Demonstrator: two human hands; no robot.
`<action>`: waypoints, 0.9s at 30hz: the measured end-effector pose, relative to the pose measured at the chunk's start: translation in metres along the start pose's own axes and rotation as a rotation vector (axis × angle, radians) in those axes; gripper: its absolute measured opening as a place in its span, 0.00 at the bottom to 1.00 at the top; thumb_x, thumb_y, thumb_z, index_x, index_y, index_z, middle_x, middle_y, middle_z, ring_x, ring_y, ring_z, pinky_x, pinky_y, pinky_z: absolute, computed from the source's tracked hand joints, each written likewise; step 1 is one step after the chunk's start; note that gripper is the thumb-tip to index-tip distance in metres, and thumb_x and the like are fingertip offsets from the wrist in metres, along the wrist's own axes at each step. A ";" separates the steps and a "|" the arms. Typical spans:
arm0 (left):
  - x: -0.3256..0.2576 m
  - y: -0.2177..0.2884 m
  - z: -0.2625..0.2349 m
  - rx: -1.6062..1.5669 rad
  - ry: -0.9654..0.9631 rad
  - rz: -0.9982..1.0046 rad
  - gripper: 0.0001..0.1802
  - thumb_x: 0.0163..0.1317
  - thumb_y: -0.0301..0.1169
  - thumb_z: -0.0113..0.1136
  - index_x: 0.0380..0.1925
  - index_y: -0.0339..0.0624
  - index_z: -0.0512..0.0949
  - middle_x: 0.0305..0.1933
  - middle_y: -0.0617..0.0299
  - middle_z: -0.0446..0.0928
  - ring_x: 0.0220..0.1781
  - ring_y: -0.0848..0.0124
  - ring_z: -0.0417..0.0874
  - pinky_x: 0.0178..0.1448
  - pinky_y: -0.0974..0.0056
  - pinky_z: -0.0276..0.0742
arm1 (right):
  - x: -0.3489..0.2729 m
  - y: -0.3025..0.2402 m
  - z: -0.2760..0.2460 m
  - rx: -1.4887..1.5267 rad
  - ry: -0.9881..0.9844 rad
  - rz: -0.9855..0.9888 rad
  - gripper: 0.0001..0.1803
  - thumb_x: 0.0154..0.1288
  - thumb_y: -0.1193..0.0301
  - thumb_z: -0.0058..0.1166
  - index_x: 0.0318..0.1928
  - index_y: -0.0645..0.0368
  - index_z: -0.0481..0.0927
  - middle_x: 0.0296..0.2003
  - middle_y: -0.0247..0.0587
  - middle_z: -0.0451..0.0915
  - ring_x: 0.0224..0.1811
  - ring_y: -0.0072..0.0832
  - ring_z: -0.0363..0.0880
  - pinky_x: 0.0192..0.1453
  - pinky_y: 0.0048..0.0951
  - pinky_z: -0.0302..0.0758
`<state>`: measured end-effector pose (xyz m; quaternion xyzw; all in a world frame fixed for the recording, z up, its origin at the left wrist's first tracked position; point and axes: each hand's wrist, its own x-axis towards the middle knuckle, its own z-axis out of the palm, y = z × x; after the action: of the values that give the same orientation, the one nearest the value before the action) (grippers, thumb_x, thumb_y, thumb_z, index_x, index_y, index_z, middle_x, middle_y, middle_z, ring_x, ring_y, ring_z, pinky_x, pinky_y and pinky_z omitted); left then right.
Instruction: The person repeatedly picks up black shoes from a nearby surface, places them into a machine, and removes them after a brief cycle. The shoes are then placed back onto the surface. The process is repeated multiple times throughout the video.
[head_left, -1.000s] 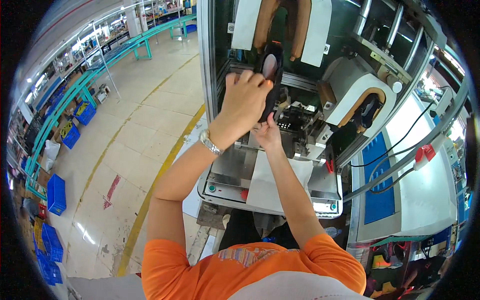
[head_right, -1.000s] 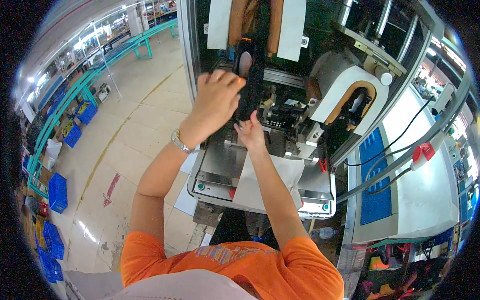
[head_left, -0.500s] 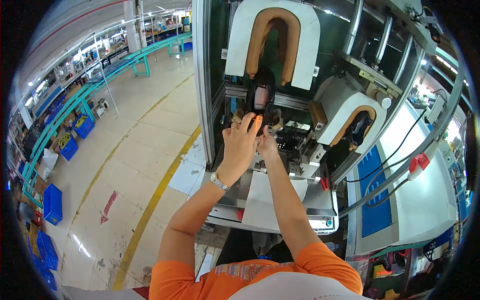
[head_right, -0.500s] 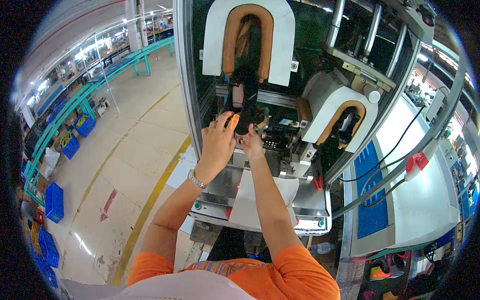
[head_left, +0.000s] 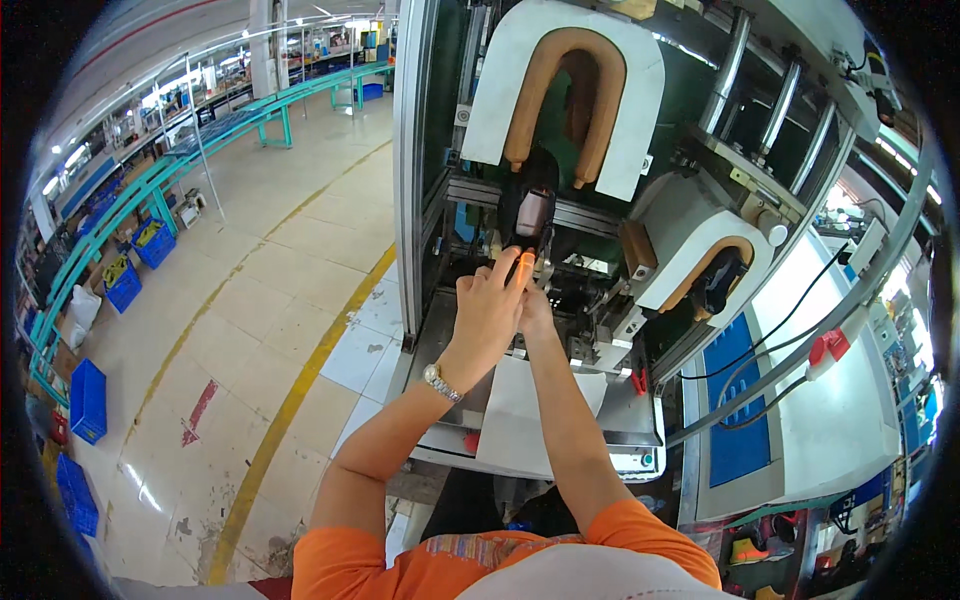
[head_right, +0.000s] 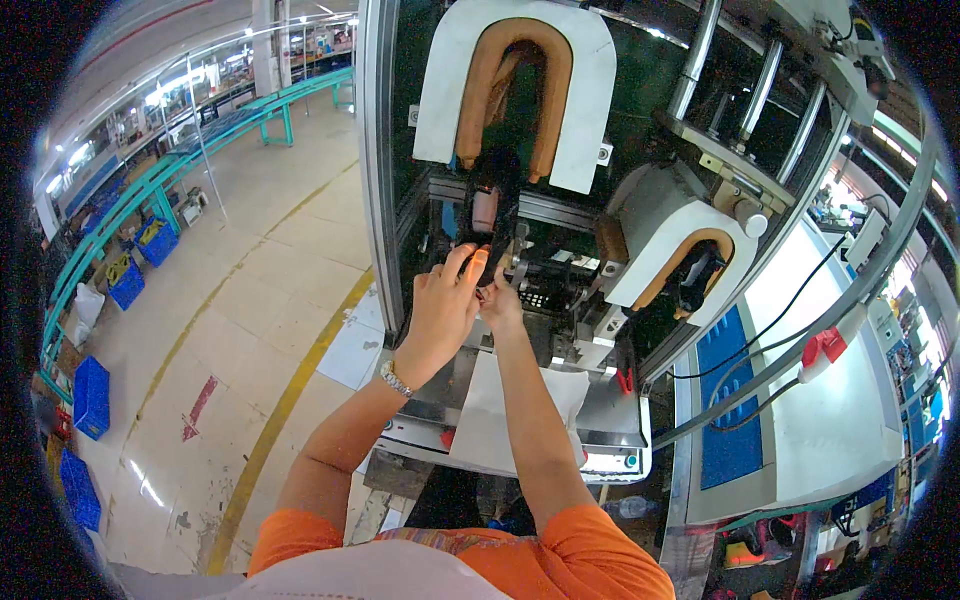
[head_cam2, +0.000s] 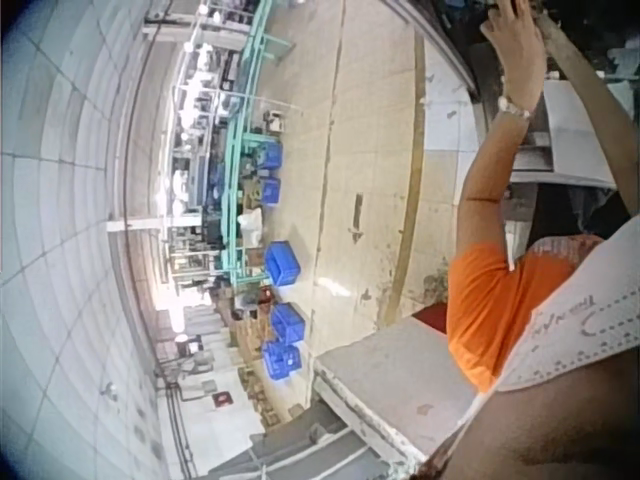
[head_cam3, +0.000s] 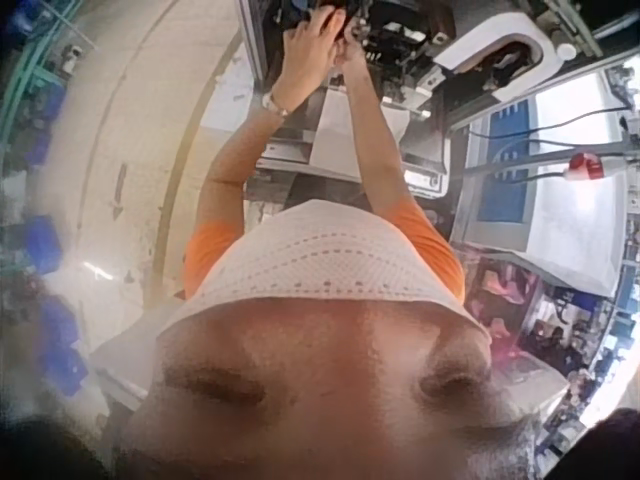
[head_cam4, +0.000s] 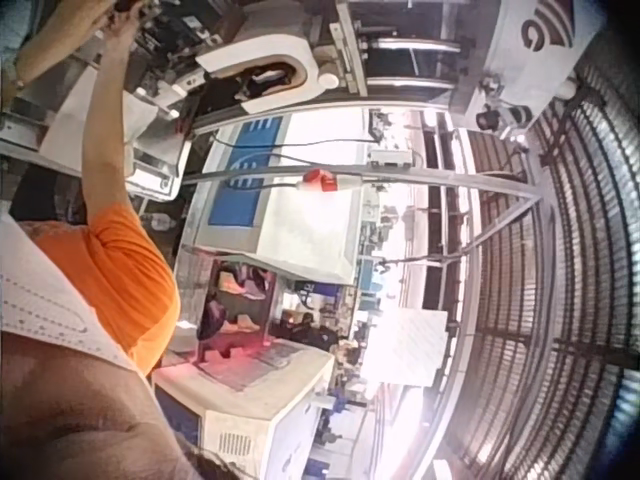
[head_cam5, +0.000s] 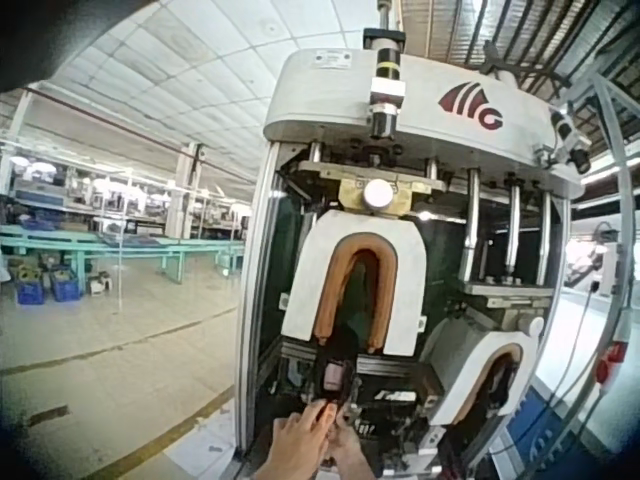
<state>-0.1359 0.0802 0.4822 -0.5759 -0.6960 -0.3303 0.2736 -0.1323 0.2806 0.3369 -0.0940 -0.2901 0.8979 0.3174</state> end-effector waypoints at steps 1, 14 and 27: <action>0.001 0.005 0.003 -0.024 -0.008 -0.005 0.29 0.48 0.24 0.54 0.55 0.42 0.66 0.55 0.57 0.64 0.43 0.63 0.73 0.42 0.58 0.66 | 0.004 -0.003 -0.014 0.000 -0.014 -0.003 0.17 0.69 0.54 0.39 0.46 0.47 0.76 0.37 0.31 0.81 0.43 0.26 0.77 0.50 0.30 0.70; -0.017 -0.009 0.005 -0.613 0.219 -0.041 0.25 0.52 0.21 0.54 0.53 0.38 0.68 0.58 0.52 0.64 0.45 0.64 0.75 0.47 0.63 0.72 | -0.035 -0.021 -0.010 -0.121 0.130 0.309 0.14 0.68 0.55 0.43 0.46 0.45 0.75 0.44 0.26 0.78 0.53 0.25 0.69 0.57 0.41 0.58; -0.331 -0.109 0.087 -0.846 -0.034 -1.428 0.40 0.43 0.28 0.66 0.57 0.30 0.57 0.50 0.49 0.68 0.49 0.62 0.73 0.53 0.63 0.69 | -0.197 -0.037 -0.088 -0.195 0.353 0.221 0.10 0.61 0.71 0.53 0.43 0.49 0.73 0.41 0.31 0.78 0.44 0.25 0.73 0.53 0.34 0.66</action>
<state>-0.1814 -0.0711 0.1591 -0.0546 -0.7150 -0.6496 -0.2524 0.0716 0.2217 0.2839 -0.3111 -0.3032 0.8646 0.2525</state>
